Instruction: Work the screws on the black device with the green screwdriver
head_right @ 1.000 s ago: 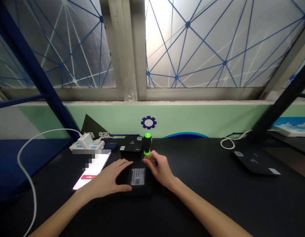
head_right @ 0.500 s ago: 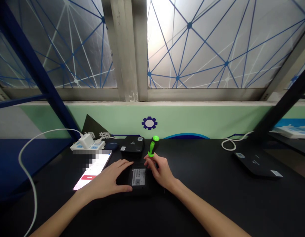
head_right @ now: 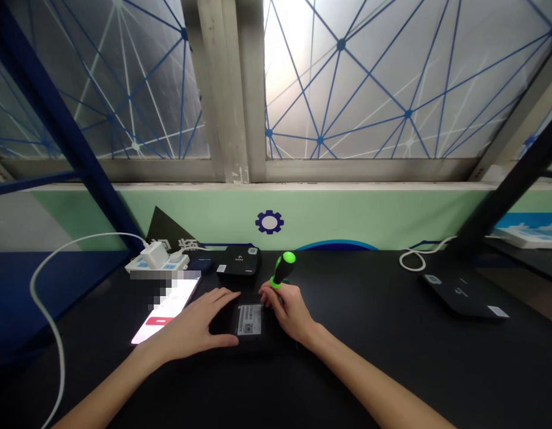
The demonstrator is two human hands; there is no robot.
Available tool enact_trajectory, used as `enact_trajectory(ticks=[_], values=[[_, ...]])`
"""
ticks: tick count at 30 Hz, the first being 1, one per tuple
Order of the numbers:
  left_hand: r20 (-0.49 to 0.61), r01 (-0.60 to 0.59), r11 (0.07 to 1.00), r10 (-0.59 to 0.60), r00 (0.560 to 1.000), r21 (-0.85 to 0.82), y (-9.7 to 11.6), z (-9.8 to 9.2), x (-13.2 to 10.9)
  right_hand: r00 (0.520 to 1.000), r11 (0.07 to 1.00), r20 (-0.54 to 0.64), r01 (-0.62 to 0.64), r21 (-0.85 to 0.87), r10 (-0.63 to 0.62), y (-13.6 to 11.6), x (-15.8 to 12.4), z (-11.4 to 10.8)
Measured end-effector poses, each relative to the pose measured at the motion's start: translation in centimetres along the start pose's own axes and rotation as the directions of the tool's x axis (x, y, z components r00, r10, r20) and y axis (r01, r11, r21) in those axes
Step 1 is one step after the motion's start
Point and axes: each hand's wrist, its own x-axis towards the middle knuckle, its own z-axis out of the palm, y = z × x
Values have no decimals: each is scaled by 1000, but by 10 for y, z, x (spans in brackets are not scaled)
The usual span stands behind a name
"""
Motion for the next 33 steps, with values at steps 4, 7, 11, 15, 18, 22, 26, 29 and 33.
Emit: enact_trajectory(ticks=[4, 7, 11, 15, 18, 22, 26, 29, 33], values=[[2, 0, 1000, 0, 1000, -3, 1, 0, 0, 1000, 998, 17, 3, -63, -2, -1, 2, 1], [17, 10, 1000, -10, 1000, -5, 1, 0, 0, 1000, 998, 20, -15, -64, 16, -2, 3, 2], [-7, -10, 1000, 10, 1000, -17, 0, 0, 0, 999, 998, 45, -28, -48, 31, -8, 3, 0], [-24, -30, 999, 30, 999, -11, -1, 1, 1, 996, 998, 85, -14, -59, 19, -15, 4, -3], [-6, -9, 1000, 9, 1000, -3, 0, 0, 0, 996, 995, 93, 7, -101, 3, -17, 5, -4], [-6, -12, 1000, 12, 1000, -4, 2, -1, 0, 997, 990, 80, 21, -137, -11, -14, 8, -1], [-12, -23, 1000, 23, 1000, -2, 3, -2, 1, 998, 989, 67, 10, -147, 0, -14, 8, 0], [0, -5, 1000, 5, 1000, 2, 2, -1, 1, 997, 993, 71, 8, -114, 0, -14, 5, -2], [12, 18, 1000, -19, 1000, 5, 1, -1, 0, 997, 999, 82, 14, -43, -11, -10, 2, -5]])
